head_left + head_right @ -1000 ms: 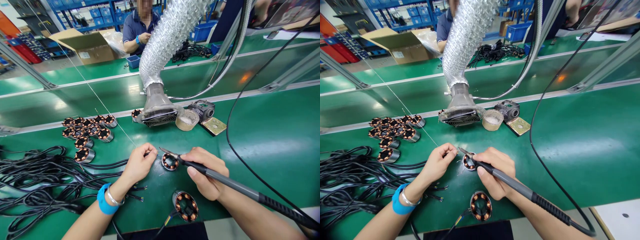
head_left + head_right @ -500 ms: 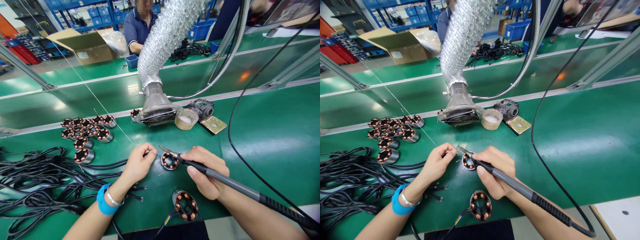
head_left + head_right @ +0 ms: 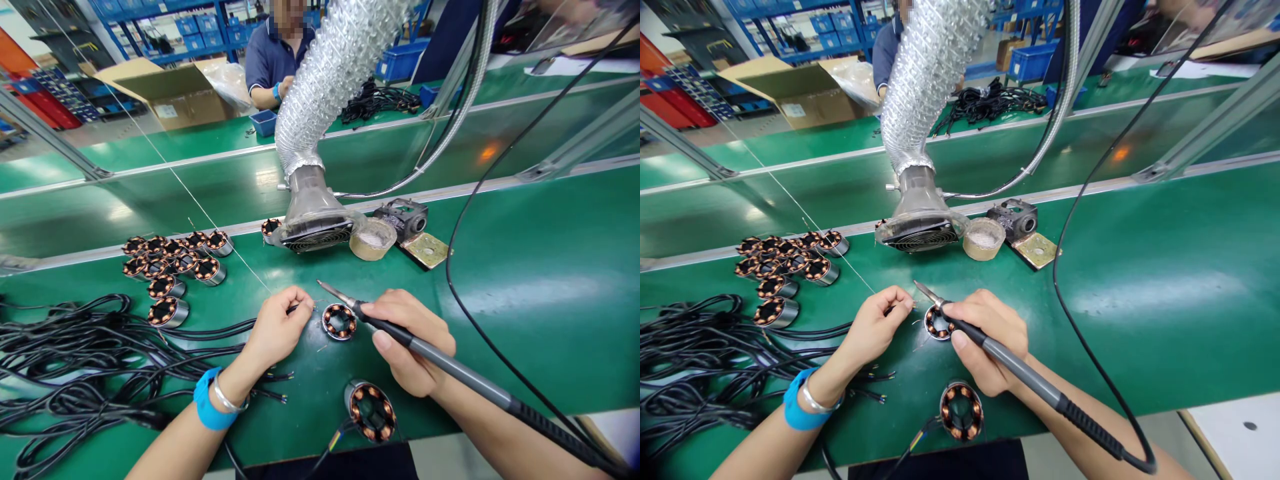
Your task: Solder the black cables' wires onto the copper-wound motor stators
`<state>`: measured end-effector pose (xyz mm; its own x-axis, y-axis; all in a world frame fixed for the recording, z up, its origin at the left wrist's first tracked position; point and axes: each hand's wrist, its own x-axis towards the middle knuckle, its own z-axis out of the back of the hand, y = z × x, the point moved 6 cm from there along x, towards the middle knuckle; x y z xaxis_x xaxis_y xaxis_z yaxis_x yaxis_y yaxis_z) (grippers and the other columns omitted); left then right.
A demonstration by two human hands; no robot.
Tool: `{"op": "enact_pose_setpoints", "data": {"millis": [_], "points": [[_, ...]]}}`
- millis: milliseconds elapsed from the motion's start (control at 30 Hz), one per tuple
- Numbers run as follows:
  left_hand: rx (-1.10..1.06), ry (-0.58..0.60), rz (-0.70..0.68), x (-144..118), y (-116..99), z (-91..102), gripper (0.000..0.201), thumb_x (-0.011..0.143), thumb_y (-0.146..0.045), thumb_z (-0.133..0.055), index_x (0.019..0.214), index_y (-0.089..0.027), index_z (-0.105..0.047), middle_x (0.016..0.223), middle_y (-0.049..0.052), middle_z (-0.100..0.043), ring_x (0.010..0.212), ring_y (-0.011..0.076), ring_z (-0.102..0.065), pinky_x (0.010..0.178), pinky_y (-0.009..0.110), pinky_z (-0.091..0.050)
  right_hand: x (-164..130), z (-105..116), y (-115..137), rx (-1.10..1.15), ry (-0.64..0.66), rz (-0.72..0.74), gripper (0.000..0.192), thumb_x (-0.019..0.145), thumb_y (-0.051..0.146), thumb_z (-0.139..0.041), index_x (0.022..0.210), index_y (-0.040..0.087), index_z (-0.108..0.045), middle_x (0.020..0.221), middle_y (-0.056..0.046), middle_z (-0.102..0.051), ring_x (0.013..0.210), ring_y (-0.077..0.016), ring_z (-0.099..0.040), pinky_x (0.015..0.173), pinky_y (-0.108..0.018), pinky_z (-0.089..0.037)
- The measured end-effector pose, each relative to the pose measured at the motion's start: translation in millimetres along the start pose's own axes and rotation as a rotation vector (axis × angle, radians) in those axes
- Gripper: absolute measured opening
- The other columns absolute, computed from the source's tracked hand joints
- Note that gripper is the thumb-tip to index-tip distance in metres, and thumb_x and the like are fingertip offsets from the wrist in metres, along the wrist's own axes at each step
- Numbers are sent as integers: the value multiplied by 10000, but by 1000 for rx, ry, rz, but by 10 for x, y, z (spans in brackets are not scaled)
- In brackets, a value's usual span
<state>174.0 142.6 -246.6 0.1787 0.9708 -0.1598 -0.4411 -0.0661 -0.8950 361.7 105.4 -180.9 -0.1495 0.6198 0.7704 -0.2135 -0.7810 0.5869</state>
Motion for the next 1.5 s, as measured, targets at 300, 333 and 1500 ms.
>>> {"op": "enact_pose_setpoints", "data": {"millis": [300,333,1500], "points": [[-42,64,-30,-20,1,-1,284,909,-407,-483,744,-179,-526,622,-50,-422,597,119,-366,573,233,-289,-28,-159,-82,-44,148,49,398,869,119,-539,1258,196,-573,766,-27,-669,599,-143,-601,540,-265,-515],[-49,88,-40,-28,0,-4,300,919,-417,-470,740,-181,-516,627,-48,-418,605,121,-365,579,236,-290,-25,-204,-102,-63,170,60,397,873,95,-540,1254,197,-572,735,-14,-661,571,-131,-588,528,-250,-503],[-514,260,307,-103,102,-151,358,728,-487,-672,701,-176,-497,483,-119,-255,413,39,-147,421,207,-91,-34,-500,-260,-88,312,140,290,875,37,-488,1086,194,-611,721,-13,-610,615,-130,-528,570,-235,-458]]}}
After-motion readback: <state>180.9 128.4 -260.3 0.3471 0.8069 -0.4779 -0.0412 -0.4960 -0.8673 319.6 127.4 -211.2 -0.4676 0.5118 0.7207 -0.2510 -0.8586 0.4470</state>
